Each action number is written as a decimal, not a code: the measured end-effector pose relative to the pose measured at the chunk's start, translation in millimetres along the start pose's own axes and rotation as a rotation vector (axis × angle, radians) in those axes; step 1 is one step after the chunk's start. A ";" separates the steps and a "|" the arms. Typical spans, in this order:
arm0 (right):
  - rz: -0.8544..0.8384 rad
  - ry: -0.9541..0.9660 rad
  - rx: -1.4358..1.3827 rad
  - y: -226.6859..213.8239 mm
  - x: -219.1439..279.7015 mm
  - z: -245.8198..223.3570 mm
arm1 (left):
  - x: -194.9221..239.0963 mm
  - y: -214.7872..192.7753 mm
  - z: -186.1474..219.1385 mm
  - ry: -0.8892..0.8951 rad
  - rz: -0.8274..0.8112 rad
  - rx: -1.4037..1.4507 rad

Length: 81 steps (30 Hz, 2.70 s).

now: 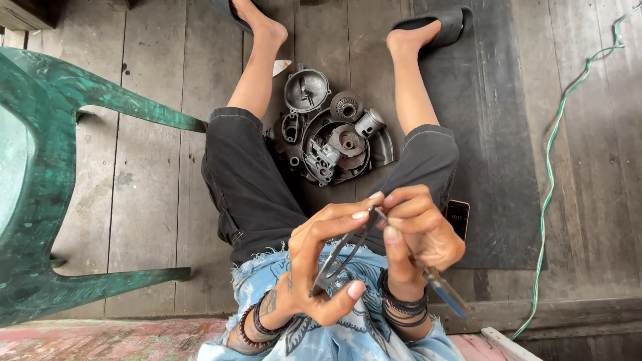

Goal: Cleaning residue from a motorcycle engine component using a flathead screwdriver while sitting on the floor.

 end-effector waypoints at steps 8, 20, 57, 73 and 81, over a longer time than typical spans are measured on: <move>-0.027 0.009 0.019 2.0 3.2 -0.9 | 1.4 -2.2 2.0 -0.044 0.015 0.006; -0.021 0.029 0.004 4.9 -3.2 -7.1 | 1.3 -1.2 2.5 -0.056 0.028 0.017; -0.037 0.008 -0.009 4.5 -9.4 -7.4 | -2.1 -1.6 0.9 -0.036 0.016 -0.019; -0.137 0.010 0.065 4.6 -4.6 -11.5 | 4.1 0.0 -4.4 -0.038 0.061 0.024; -0.198 -0.045 0.173 7.8 -4.1 -11.6 | -4.5 -3.7 7.6 -0.050 -0.034 0.039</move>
Point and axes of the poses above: each hand's wrist, its own x-axis away from the middle knuckle, its own y-axis out of the palm, z = x × y, the point moved 2 cm from there along -x, towards the middle knuckle, and after that the axes turned 5 degrees about -z, right-handed, at the moved point
